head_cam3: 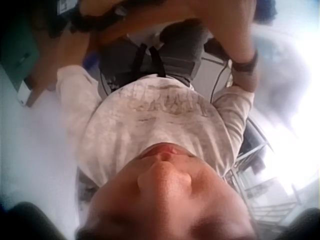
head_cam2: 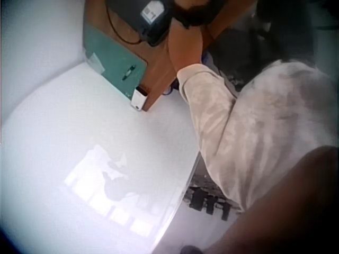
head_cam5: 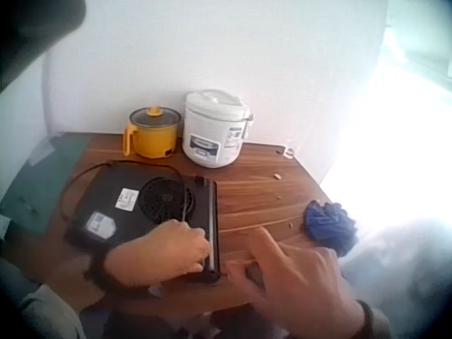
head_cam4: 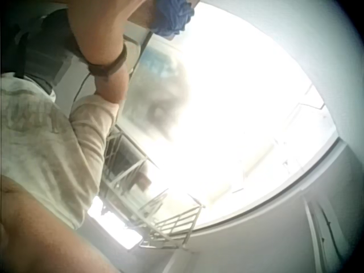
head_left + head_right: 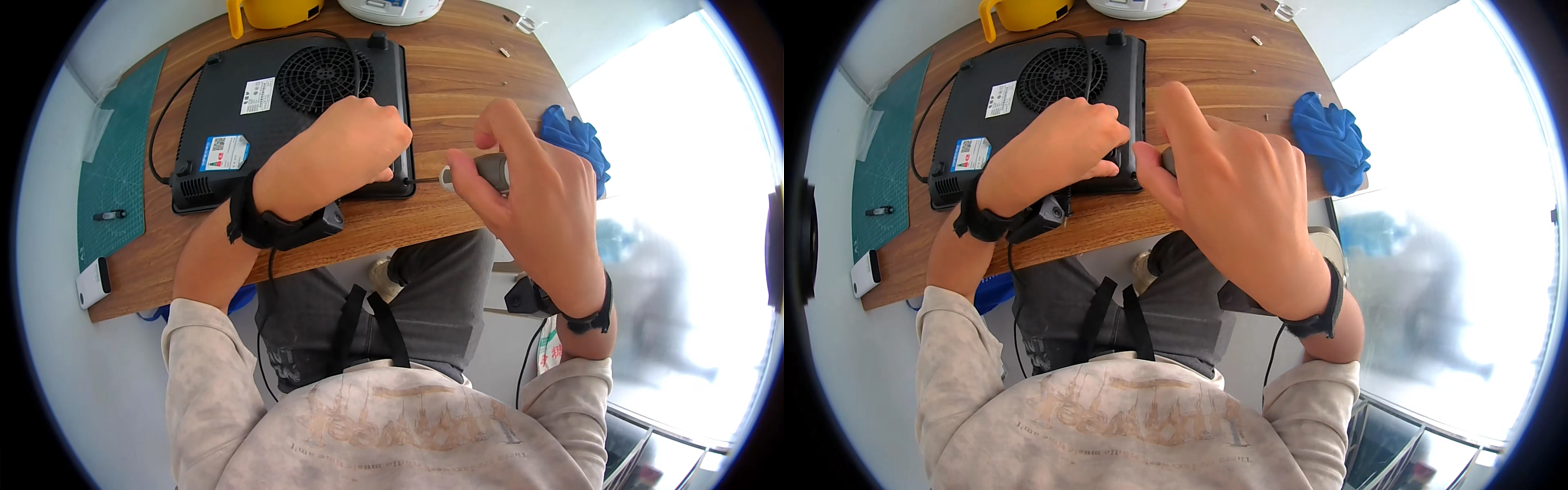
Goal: The person uses a screwdriver to remove screws from the lid of a yellow electric kettle and then from the base of a black portable fan. The person places the removed screws on the table and sets the kettle lid aside.
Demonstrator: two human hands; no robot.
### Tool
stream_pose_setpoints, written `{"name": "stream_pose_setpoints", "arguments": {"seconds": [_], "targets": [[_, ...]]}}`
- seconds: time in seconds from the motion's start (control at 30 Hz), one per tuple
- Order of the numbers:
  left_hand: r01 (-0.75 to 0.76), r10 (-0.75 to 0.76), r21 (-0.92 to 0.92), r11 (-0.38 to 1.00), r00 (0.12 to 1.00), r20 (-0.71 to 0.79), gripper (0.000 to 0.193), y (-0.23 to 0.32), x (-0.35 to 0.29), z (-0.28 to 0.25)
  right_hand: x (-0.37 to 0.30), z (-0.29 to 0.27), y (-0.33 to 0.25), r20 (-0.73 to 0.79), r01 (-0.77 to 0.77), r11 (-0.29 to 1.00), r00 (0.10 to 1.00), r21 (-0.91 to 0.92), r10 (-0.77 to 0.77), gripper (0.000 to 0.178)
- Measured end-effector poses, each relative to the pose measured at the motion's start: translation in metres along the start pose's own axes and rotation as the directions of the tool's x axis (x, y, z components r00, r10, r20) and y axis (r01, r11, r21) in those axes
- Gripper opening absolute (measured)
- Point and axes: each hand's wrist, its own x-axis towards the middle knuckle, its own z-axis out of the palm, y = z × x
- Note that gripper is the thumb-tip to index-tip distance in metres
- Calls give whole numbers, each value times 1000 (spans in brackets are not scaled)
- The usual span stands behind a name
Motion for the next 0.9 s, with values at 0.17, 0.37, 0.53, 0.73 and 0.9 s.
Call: {"name": "stream_pose_setpoints", "arguments": {"seconds": [0.17,0.37,0.53,0.73,0.9], "targets": [[115,-116,14,993,984,137,31,10,9,-5,10,-2,4,10,18,943,1000,332,-23,33],[97,-98,19,995,992,76,33,8,6,0,15,-3,10,46,42,916,997,398,-66,34],[49,-48,10,999,997,-64,28,7,3,2,19,5,12,19,100,959,994,266,-109,28],[38,-36,22,999,997,-75,25,5,5,4,28,9,10,13,40,999,999,-2,-40,28],[121,-119,-9,993,987,109,33,8,7,-3,30,11,15,-9,55,935,998,351,-55,30]]}}
